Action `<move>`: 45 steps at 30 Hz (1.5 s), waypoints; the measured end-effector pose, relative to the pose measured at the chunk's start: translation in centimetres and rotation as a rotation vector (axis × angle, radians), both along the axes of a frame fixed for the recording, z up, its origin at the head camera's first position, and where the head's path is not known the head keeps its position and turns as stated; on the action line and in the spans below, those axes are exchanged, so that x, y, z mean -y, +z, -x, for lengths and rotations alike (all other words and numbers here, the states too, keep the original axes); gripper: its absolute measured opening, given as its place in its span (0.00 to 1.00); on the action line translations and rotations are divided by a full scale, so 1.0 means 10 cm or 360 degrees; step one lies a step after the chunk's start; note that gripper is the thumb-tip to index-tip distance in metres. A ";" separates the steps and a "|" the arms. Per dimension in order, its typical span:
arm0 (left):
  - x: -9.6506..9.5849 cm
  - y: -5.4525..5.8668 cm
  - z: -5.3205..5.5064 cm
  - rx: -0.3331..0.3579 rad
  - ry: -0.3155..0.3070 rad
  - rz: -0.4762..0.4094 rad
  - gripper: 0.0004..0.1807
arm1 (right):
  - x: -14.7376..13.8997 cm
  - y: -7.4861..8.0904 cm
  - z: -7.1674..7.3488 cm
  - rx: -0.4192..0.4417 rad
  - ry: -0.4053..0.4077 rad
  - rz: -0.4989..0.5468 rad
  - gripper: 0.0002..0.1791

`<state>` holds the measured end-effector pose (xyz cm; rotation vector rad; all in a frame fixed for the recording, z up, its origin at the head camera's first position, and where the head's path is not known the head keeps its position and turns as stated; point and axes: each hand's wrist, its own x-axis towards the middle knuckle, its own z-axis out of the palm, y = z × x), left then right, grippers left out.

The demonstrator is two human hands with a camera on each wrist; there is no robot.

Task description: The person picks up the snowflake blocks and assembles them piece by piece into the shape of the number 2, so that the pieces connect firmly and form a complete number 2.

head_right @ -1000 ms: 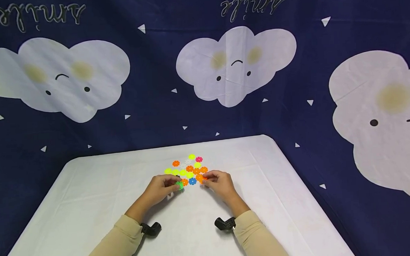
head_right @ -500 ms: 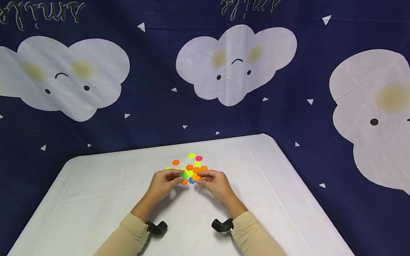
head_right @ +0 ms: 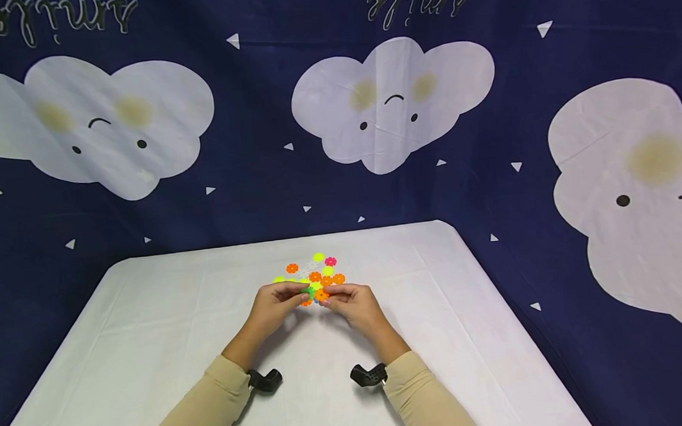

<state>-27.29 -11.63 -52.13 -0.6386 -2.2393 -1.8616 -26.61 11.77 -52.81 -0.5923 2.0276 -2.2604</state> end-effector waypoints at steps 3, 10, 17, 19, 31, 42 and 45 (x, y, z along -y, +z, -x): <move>0.01 0.00 -0.01 -0.0007 -0.0025 -0.0023 0.09 | 0.00 -0.01 -0.01 0.0043 0.0037 0.0026 0.16; 0.02 -0.03 -0.02 -0.0085 0.0015 0.0078 0.08 | 0.01 -0.03 -0.03 0.0125 0.0057 0.0048 0.16; 0.02 -0.03 -0.01 -0.0105 0.0042 0.0201 0.07 | 0.02 -0.02 -0.05 0.0187 0.0033 0.0004 0.15; 0.02 -0.03 -0.01 -0.0056 0.0008 0.0156 0.08 | 0.02 -0.02 -0.05 0.0194 0.0031 0.0002 0.15; 0.02 -0.08 -0.05 -0.0006 -0.0041 -0.0017 0.08 | 0.04 -0.07 -0.05 0.0127 0.0030 0.0048 0.15; -0.03 -0.14 -0.06 0.0109 -0.0132 -0.0270 0.19 | 0.06 -0.07 -0.09 0.0072 0.0083 0.0183 0.17; -0.08 -0.16 -0.05 0.0164 -0.0214 -0.0420 0.19 | 0.09 -0.07 -0.11 0.0034 0.0049 0.0228 0.17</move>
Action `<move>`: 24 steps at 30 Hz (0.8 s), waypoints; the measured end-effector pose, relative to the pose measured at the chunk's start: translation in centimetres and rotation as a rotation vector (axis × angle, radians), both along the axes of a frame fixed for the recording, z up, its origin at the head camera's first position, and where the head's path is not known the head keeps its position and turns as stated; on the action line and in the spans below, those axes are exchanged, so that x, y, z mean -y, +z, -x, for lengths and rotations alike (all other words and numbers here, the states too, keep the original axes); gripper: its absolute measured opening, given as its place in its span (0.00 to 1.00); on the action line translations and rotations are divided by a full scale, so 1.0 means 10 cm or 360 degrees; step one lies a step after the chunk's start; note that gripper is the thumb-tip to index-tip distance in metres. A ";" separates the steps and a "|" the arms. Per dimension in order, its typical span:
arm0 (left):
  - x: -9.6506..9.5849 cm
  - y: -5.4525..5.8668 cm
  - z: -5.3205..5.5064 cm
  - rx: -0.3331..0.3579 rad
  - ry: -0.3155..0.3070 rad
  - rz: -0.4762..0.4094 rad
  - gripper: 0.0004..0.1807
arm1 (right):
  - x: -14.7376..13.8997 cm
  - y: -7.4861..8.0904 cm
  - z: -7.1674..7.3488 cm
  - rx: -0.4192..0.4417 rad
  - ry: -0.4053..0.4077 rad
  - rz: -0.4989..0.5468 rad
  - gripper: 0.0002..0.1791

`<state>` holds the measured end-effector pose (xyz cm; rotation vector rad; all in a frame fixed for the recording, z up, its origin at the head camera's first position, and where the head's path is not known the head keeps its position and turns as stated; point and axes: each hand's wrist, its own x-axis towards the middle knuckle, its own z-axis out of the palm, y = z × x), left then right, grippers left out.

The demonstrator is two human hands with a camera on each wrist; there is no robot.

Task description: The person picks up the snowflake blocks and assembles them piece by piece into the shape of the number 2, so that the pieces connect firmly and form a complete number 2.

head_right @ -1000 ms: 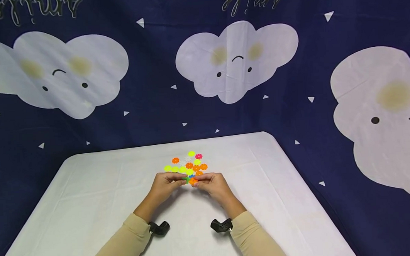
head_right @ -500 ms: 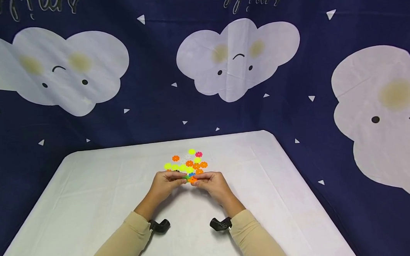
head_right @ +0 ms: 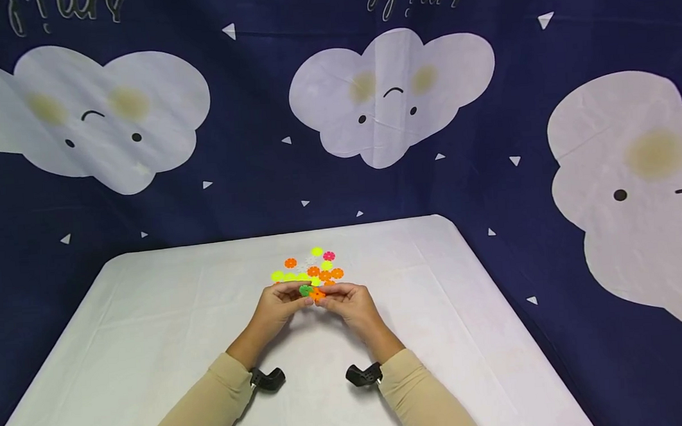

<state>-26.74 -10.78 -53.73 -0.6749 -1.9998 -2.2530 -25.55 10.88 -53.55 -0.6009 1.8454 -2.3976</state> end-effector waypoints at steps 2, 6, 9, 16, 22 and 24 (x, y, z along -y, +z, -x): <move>-0.04 -0.01 0.00 0.0048 -0.0077 -0.0125 0.20 | 0.03 0.00 -0.01 -0.0011 -0.0012 0.0046 0.16; -0.13 -0.01 -0.02 0.0185 -0.0217 -0.0383 0.18 | 0.08 -0.01 -0.03 -0.0017 -0.0023 0.0128 0.17; -0.17 -0.02 -0.02 0.0310 -0.0208 -0.0520 0.11 | 0.10 0.00 -0.04 -0.0024 -0.0030 0.0152 0.18; -0.11 0.01 0.02 0.0477 -0.0003 -0.0728 0.09 | 0.02 0.03 0.02 -0.0054 -0.0192 -0.0042 0.19; -0.01 0.01 0.06 0.0586 0.0097 -0.0789 0.07 | -0.06 0.05 0.10 -0.0066 -0.0528 -0.0640 0.14; 0.01 0.01 0.06 0.0584 0.0098 -0.0802 0.07 | -0.05 0.04 0.14 -0.0145 -0.0587 -0.0860 0.13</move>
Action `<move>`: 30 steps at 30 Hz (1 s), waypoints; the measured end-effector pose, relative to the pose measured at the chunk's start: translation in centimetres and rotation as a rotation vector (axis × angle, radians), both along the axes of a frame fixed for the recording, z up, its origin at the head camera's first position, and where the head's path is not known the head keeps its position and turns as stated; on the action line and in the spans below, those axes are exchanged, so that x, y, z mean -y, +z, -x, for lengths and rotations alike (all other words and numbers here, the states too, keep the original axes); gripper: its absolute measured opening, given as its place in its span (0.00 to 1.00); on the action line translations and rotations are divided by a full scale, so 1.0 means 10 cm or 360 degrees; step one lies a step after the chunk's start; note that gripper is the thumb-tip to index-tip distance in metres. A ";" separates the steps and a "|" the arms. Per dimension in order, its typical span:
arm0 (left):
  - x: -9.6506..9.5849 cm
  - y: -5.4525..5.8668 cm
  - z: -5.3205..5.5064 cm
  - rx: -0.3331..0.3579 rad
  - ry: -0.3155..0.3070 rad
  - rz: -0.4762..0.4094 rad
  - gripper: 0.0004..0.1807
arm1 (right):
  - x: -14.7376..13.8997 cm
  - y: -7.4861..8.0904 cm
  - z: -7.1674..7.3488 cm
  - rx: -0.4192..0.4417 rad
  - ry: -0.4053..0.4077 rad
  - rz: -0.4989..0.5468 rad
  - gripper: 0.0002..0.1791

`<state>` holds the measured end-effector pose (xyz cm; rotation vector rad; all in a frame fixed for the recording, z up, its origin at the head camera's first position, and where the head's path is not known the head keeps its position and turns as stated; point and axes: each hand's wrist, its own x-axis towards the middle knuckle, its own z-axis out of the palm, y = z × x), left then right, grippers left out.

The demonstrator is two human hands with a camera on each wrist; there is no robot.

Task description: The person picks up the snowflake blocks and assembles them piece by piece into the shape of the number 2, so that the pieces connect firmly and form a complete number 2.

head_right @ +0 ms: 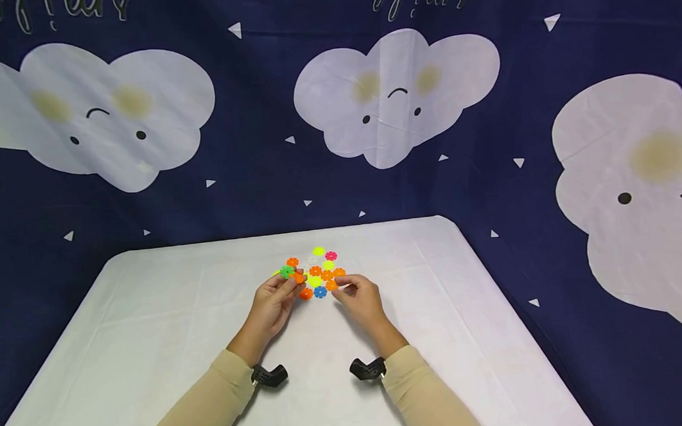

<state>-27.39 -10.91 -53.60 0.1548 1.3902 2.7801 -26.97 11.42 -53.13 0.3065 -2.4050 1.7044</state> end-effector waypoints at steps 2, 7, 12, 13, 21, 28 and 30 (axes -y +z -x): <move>0.02 0.00 0.00 -0.0008 0.0000 -0.0009 0.07 | 0.03 -0.01 0.04 -0.0077 0.0002 -0.0174 0.13; 0.04 -0.01 -0.01 -0.0004 0.0009 -0.0031 0.07 | 0.15 -0.04 0.17 -0.0342 0.0144 -0.0546 0.12; 0.01 -0.03 -0.01 0.0024 -0.0003 -0.0058 0.07 | 0.25 -0.06 0.24 -0.0427 0.0168 -0.0722 0.11; -0.01 -0.04 -0.01 0.0027 -0.0011 -0.0051 0.07 | 0.25 -0.06 0.24 -0.0410 0.0152 -0.0726 0.11; -0.06 -0.05 -0.02 0.0036 -0.0044 -0.0029 0.07 | 0.23 -0.03 0.24 -0.0193 0.0149 -0.0678 0.12; 0.00 -0.02 -0.02 0.0024 -0.0043 -0.0048 0.07 | 0.26 0.00 0.26 -0.0162 0.0195 -0.0609 0.15; 0.02 -0.02 -0.02 0.0030 -0.0027 -0.0057 0.07 | 0.27 -0.01 0.26 -0.0169 0.0193 -0.0591 0.15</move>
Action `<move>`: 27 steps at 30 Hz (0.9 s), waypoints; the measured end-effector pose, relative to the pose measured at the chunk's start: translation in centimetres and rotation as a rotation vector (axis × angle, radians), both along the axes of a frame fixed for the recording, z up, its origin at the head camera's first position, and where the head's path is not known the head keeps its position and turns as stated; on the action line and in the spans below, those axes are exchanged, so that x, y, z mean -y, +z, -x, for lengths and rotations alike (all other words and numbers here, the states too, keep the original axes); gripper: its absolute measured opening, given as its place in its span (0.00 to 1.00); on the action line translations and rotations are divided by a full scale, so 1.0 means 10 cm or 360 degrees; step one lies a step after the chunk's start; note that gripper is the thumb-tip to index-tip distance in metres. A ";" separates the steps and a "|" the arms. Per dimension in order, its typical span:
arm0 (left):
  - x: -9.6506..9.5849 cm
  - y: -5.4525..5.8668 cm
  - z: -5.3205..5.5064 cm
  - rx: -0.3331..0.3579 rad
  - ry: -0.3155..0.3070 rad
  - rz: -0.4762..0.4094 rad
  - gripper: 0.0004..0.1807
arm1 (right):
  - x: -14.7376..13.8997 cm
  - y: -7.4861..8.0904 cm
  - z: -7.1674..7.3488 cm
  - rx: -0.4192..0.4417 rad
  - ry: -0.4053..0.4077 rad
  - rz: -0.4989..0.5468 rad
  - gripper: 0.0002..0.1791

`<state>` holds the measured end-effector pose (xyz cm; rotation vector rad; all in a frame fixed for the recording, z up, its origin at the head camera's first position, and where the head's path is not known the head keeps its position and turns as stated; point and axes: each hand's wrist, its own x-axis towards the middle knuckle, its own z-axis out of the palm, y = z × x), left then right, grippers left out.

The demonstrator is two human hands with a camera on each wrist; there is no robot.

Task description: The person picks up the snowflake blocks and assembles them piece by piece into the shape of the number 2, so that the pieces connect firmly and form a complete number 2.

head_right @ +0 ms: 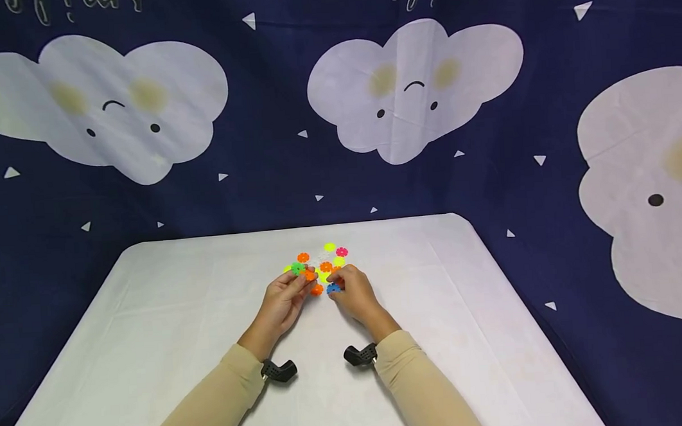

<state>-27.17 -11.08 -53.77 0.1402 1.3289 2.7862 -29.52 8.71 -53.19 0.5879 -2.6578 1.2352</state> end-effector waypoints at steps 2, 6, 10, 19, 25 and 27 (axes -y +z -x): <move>0.00 0.00 0.00 0.0007 0.0018 -0.0012 0.07 | -0.01 0.00 -0.01 -0.0007 0.0009 0.0028 0.13; 0.01 -0.01 -0.01 0.0018 0.0032 -0.0016 0.08 | -0.04 0.01 -0.06 -0.0023 0.0043 0.0093 0.10; 0.02 -0.01 -0.01 0.0020 0.0036 -0.0003 0.09 | -0.08 0.03 -0.10 -0.0001 0.0030 0.0156 0.09; 0.01 -0.01 0.01 0.0005 0.0036 0.0011 0.11 | -0.12 0.11 -0.12 0.0247 0.0048 0.0689 0.07; 0.01 -0.03 0.03 -0.0015 0.0034 0.0046 0.11 | -0.10 0.12 -0.13 0.0371 0.0059 0.0956 0.10; 0.01 -0.04 0.03 -0.0014 0.0028 0.0055 0.11 | -0.09 0.12 -0.14 0.0370 0.0080 0.1005 0.11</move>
